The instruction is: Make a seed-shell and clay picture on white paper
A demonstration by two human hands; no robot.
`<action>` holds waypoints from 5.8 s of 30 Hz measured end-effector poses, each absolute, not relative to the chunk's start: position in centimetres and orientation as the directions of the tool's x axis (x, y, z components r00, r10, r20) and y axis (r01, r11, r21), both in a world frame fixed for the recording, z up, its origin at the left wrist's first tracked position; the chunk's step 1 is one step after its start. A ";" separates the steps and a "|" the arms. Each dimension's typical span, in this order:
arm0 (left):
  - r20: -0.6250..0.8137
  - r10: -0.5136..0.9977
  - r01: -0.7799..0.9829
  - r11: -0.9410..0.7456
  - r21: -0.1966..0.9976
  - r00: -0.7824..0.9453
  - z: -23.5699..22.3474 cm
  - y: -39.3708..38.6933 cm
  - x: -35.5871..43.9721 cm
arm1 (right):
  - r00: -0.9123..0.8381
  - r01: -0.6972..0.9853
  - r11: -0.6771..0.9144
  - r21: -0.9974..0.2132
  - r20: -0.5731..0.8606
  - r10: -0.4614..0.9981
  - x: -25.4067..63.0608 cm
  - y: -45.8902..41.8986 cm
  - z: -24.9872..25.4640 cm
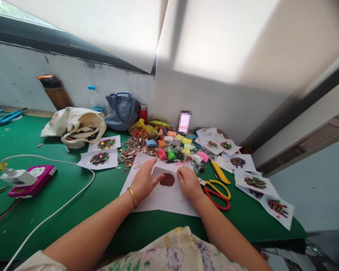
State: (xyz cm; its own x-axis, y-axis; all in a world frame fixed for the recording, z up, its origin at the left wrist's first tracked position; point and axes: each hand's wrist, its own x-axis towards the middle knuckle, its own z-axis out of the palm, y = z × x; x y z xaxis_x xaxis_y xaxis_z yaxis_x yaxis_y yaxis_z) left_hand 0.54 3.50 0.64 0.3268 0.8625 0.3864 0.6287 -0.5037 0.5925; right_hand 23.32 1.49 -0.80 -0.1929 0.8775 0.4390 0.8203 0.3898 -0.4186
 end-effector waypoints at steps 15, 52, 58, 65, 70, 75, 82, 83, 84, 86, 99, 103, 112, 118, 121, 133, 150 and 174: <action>0.241 0.922 0.818 -0.382 0.431 0.303 0.8 3.5 -0.4 | -0.249 0.720 0.523 -0.456 0.533 0.808 23.2 1.2 -0.6; 0.316 0.765 0.686 -0.644 0.338 0.562 -0.8 5.0 -0.7 | -0.378 0.799 0.496 -0.341 0.356 0.854 21.5 0.7 -1.2; 0.314 0.768 0.689 -0.640 0.339 0.559 -0.7 4.9 -0.6 | -0.370 0.814 0.469 -0.343 0.317 0.873 20.9 0.8 -0.9; 0.315 0.766 0.689 -0.642 0.336 0.560 -0.5 4.8 -0.6 | -0.395 0.813 0.485 -0.322 0.308 0.866 20.6 0.8 -0.8; 0.312 0.759 0.684 -0.650 0.331 0.571 -0.3 4.7 -0.7 | -0.425 0.808 0.511 -0.292 0.313 0.850 20.8 0.4 -0.9; 0.300 0.761 0.684 -0.648 0.334 0.575 -0.3 4.8 -0.7 | -0.440 0.810 0.521 -0.269 0.309 0.843 20.2 0.0 -0.3; 0.302 0.765 0.693 -0.643 0.326 0.568 -0.6 4.9 -0.7 | -0.462 0.813 0.524 -0.252 0.268 0.845 19.4 -0.4 0.8; 0.304 0.765 0.693 -0.643 0.326 0.567 -0.6 4.9 -0.7 | -0.462 0.814 0.525 -0.249 0.269 0.845 19.3 -0.4 0.8; 0.306 0.766 0.693 -0.642 0.328 0.565 -0.5 4.9 -0.7 | -0.465 0.813 0.527 -0.248 0.268 0.844 19.2 -0.4 0.9; 0.307 0.766 0.690 -0.643 0.332 0.565 -0.5 4.9 -0.7 | -0.478 0.808 0.536 -0.244 0.259 0.839 19.1 -0.5 0.9; 0.308 0.769 0.689 -0.639 0.341 0.561 -0.6 4.9 -0.7 | -0.468 0.813 0.529 -0.245 0.266 0.843 18.9 -0.3 0.6; 0.309 0.767 0.685 -0.641 0.347 0.562 -0.5 4.9 -0.7 | -0.454 0.822 0.513 -0.247 0.261 0.852 19.0 -0.2 0.6; 0.305 0.772 0.692 -0.636 0.343 0.558 -0.2 4.8 -0.6 | -0.425 0.831 0.491 -0.261 0.270 0.864 19.2 0.1 0.2; 0.291 0.773 0.691 -0.635 0.345 0.564 -0.1 4.8 -0.6 | -0.408 0.833 0.481 -0.272 0.285 0.868 19.5 0.3 -0.1; 0.299 0.770 0.688 -0.638 0.345 0.564 -0.1 4.8 -0.7 | -0.393 0.840 0.466 -0.277 0.280 0.876 19.7 0.2 -0.1; 0.292 0.766 0.694 -0.643 0.325 0.572 -0.5 4.9 -0.8 | -0.486 0.778 0.559 -0.287 0.289 0.825 19.5 -0.9 0.6; 0.302 0.766 0.688 -0.642 0.337 0.567 -0.4 4.9 -0.8 | -0.520 0.754 0.604 -0.260 0.326 0.790 19.4 -1.1 0.3; 0.272 0.769 0.687 -0.640 0.345 0.579 0.6 4.3 -0.8 | -0.496 0.753 0.590 -0.292 0.339 0.800 20.6 -0.9 0.2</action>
State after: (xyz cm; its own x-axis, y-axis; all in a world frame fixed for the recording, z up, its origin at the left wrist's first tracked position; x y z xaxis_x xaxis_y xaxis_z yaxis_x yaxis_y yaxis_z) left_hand -0.77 4.32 0.55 0.5789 0.7687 0.2721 0.6872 -0.6395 0.3445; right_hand 20.62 -0.89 0.15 -0.4955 0.7998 0.3388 0.7526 0.5901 -0.2923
